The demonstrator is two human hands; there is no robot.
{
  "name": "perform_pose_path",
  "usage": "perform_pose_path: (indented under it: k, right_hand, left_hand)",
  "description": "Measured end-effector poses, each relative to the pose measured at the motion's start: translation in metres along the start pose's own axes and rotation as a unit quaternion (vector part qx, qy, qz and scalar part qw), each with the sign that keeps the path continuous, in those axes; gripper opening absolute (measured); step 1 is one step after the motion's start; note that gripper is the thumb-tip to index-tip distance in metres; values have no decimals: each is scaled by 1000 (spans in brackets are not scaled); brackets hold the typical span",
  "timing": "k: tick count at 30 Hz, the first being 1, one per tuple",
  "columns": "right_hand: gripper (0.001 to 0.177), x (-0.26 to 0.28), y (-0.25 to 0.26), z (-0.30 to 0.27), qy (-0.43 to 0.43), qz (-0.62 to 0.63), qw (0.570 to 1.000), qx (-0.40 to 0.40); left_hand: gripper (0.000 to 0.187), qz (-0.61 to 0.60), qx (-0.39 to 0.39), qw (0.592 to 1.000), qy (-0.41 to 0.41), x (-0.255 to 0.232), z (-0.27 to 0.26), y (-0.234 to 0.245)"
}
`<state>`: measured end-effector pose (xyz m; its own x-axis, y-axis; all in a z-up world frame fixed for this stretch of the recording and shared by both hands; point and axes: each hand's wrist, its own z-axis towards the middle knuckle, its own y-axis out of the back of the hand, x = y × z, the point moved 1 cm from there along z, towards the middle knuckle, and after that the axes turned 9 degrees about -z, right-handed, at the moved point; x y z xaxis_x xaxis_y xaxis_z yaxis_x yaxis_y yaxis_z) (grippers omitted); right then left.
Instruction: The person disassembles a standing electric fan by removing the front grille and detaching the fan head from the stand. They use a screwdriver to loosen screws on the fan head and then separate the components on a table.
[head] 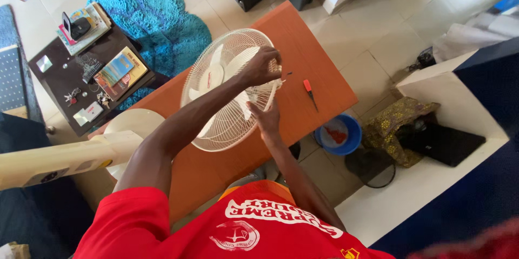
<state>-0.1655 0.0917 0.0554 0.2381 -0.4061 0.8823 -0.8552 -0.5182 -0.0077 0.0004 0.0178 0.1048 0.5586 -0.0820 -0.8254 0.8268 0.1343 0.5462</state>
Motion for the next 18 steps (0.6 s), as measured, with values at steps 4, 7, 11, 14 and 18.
perform_pose_path:
  k: [4, 7, 11, 14, 18]
  right_hand:
    - [97, 30, 6, -14, 89, -76, 993, -1]
    - [79, 60, 2, -29, 115, -84, 990, 24]
    - [80, 102, -7, -55, 170, -196, 965, 46]
    - [84, 124, -22, -79, 156, -303, 940, 37]
    - [93, 131, -38, -124, 249, -333, 908, 59]
  left_hand:
    - [27, -31, -85, 995, -32, -29, -9, 21]
    - [27, -52, -143, 988, -35, -47, -22, 44]
    - [26, -39, -218, 973, -57, -66, -53, 79]
    - [23, -53, -269, 960, -53, -77, -86, 98]
    - [24, -43, -325, 943, -55, -93, -134, 109]
